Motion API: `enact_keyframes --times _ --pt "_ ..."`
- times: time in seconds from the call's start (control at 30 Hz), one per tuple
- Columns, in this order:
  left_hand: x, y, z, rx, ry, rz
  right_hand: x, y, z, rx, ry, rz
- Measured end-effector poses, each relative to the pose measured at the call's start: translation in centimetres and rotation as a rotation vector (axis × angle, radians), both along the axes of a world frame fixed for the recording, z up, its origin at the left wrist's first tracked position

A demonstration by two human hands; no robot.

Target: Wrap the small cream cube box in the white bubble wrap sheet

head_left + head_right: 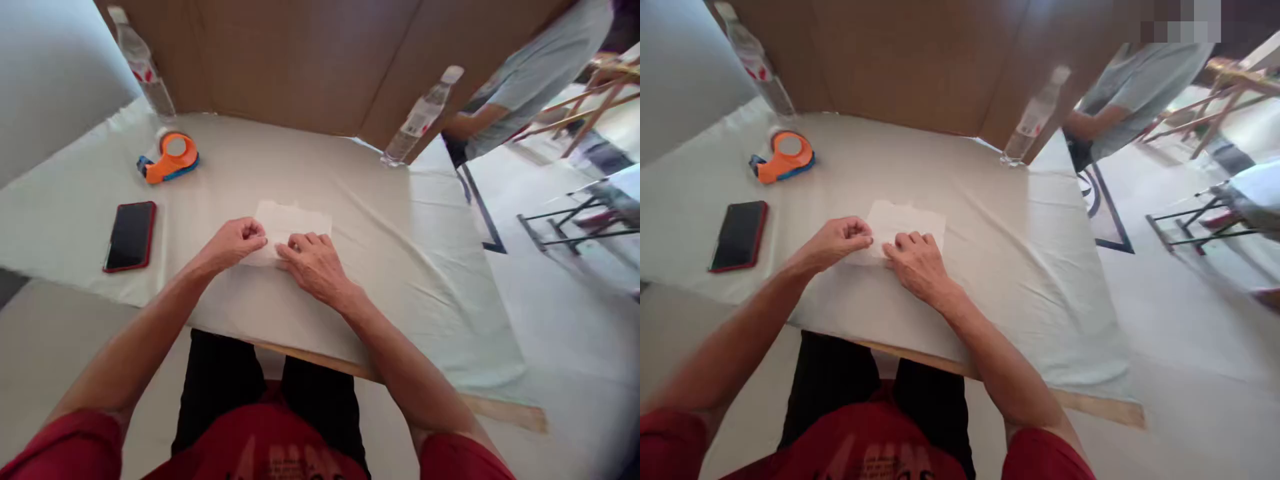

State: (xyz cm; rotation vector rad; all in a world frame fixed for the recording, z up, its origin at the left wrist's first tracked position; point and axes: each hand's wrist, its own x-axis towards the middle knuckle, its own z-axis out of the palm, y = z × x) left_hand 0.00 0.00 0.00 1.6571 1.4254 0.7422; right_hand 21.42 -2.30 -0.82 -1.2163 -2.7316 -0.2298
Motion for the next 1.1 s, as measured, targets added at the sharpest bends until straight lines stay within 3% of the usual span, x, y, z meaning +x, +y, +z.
enact_keyframes --times 0.33,0.57,1.1 --pt "-0.5 0.4 -0.5 -0.048 0.396 0.228 -0.3 0.1 -0.1 0.02 0.011 0.01" --pt "-0.7 0.4 1.3 -0.458 0.217 0.297 -0.5 0.0 -0.1 0.013 0.032 0.018" --pt "3.5 0.5 1.8 -0.446 -0.006 0.37 -0.5 0.2 -0.9 0.044 0.097 0.027"
